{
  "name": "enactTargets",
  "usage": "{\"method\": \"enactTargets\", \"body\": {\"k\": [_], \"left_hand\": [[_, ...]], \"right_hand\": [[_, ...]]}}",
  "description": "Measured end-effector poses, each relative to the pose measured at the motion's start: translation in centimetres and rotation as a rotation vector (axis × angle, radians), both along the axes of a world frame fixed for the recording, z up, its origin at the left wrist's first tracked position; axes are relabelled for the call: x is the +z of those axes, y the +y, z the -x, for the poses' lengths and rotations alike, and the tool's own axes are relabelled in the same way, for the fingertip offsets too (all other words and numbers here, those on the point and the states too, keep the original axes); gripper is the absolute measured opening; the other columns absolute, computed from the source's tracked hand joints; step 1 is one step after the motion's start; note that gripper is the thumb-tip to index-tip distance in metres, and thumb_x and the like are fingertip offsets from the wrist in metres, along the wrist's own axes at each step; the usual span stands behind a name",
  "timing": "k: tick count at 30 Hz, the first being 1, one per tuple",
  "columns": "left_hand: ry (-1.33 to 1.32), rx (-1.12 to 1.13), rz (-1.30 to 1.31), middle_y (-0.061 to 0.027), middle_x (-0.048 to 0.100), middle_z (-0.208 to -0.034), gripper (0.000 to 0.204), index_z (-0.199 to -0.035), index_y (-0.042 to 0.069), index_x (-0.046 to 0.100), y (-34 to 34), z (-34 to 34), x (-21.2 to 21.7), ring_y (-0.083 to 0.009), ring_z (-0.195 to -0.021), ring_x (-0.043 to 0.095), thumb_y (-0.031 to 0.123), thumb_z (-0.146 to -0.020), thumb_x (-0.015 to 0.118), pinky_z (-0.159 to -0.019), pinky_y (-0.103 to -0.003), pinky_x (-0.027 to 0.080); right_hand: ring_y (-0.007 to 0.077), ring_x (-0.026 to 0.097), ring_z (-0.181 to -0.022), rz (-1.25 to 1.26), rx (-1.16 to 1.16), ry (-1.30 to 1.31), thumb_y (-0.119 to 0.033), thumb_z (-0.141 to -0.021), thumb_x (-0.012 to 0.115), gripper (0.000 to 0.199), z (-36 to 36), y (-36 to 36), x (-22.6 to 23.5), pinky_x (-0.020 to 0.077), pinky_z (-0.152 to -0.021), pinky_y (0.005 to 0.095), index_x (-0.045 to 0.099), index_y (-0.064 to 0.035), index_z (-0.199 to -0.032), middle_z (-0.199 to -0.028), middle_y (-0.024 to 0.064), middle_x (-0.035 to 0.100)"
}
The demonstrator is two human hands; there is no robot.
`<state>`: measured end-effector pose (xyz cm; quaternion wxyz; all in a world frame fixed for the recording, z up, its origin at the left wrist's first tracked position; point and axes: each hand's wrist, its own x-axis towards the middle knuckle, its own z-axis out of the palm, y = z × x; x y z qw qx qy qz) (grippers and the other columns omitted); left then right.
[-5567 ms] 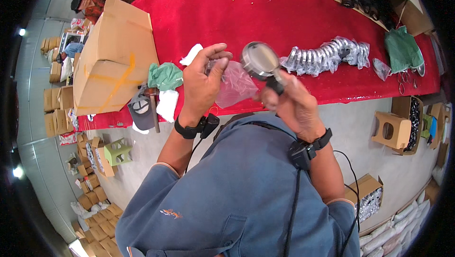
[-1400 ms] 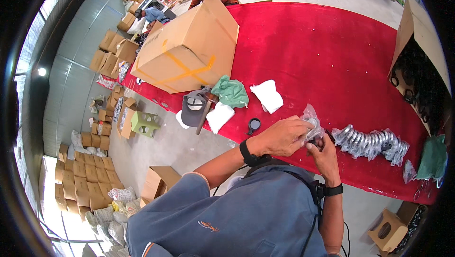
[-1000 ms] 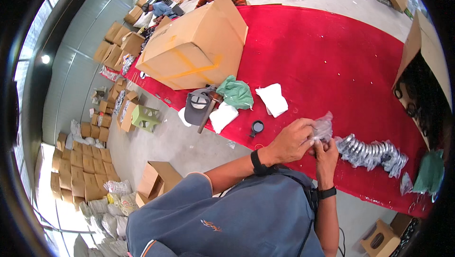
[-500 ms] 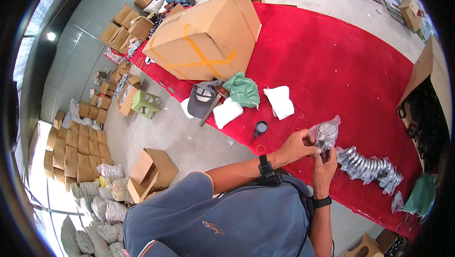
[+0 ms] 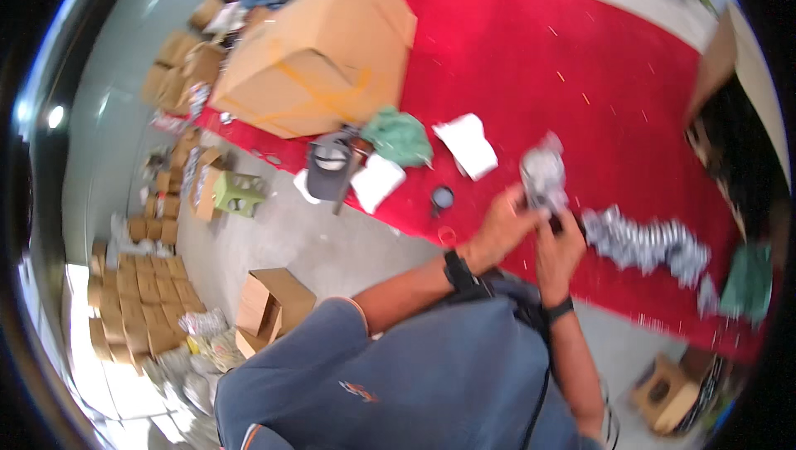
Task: Inspecting and placing circular metal components into plastic bags at a factory workspace.
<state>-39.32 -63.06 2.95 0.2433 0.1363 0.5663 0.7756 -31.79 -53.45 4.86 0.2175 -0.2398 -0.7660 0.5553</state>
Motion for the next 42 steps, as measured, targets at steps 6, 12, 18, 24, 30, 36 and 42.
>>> {"method": "enactTargets", "body": {"k": [6,12,18,24,30,36,42], "left_hand": [[-0.055,0.029,0.170,-0.0098,0.072,-0.113,0.034,-0.122,-0.002,0.062,-2.0,2.7,-1.4,-0.0146,-0.099,0.068,0.006,-0.091,0.074,-0.089,-0.033,0.056],[0.369,-0.152,0.644,-0.0180,0.075,-0.107,0.034,-0.117,-0.002,0.065,0.3,6.9,-6.9,-0.0262,-0.096,0.073,0.007,-0.086,0.076,-0.086,-0.035,0.056],[0.948,-0.435,0.791,-0.0234,0.071,-0.100,0.032,-0.109,0.002,0.069,9.8,8.4,-13.8,-0.0431,-0.097,0.069,0.010,-0.079,0.074,-0.084,-0.050,0.055],[1.119,-0.702,0.844,-0.0248,0.069,-0.102,0.024,-0.102,-0.001,0.066,17.7,4.7,-19.6,-0.0442,-0.097,0.068,0.003,-0.079,0.066,-0.088,-0.050,0.055],[1.069,-0.798,0.917,-0.0234,0.067,-0.106,0.021,-0.105,0.000,0.065,17.3,2.9,-20.3,-0.0436,-0.102,0.067,0.009,-0.087,0.061,-0.090,-0.052,0.054],[1.000,-0.690,1.033,-0.0197,0.070,-0.106,0.023,-0.102,0.002,0.071,17.6,1.2,-20.7,-0.0384,-0.102,0.068,0.009,-0.081,0.063,-0.085,-0.051,0.057],[0.810,-0.691,0.969,-0.0215,0.068,-0.110,0.030,-0.110,0.001,0.071,13.8,-0.7,-20.0,-0.0411,-0.109,0.065,0.022,-0.089,0.068,-0.097,-0.050,0.052]], "right_hand": [[0.0415,0.062,-0.108,-0.234,0.240,-0.064,-0.011,-0.078,0.078,0.044,0.6,0.2,-0.6,0.0505,-0.095,0.0481,0.064,0.0027,-0.118,-0.109,0.0244,0.066],[0.0288,0.072,-0.097,0.208,0.162,-0.372,-0.018,-0.087,0.077,0.038,-6.3,3.9,-2.4,0.0562,-0.087,0.0396,0.068,0.0020,-0.119,-0.109,0.0196,0.073],[0.0199,0.071,-0.092,0.239,-0.251,-0.399,-0.016,-0.090,0.074,0.031,-18.5,8.3,-5.0,0.0555,-0.085,0.0337,0.071,0.0009,-0.116,-0.101,0.0131,0.075],[0.0175,0.071,-0.093,0.601,-0.491,-0.488,-0.013,-0.096,0.069,0.029,-26.5,8.6,-4.1,0.0561,-0.083,0.0311,0.068,0.0047,-0.119,-0.104,0.0102,0.073],[0.0188,0.072,-0.094,0.650,-0.413,-0.465,-0.012,-0.097,0.069,0.029,-24.1,11.3,-4.8,0.0570,-0.085,0.0314,0.067,0.0048,-0.121,-0.109,0.0122,0.073],[0.0191,0.071,-0.095,0.536,-0.206,-0.488,-0.011,-0.097,0.069,0.031,-20.3,13.1,-4.3,0.0577,-0.085,0.0326,0.066,0.0052,-0.123,-0.112,0.0148,0.072],[0.0217,0.071,-0.097,0.573,-0.074,-0.579,-0.015,-0.098,0.068,0.035,-18.0,12.1,-4.7,0.0571,-0.087,0.0329,0.064,0.0058,-0.126,-0.118,0.0155,0.071]]}}
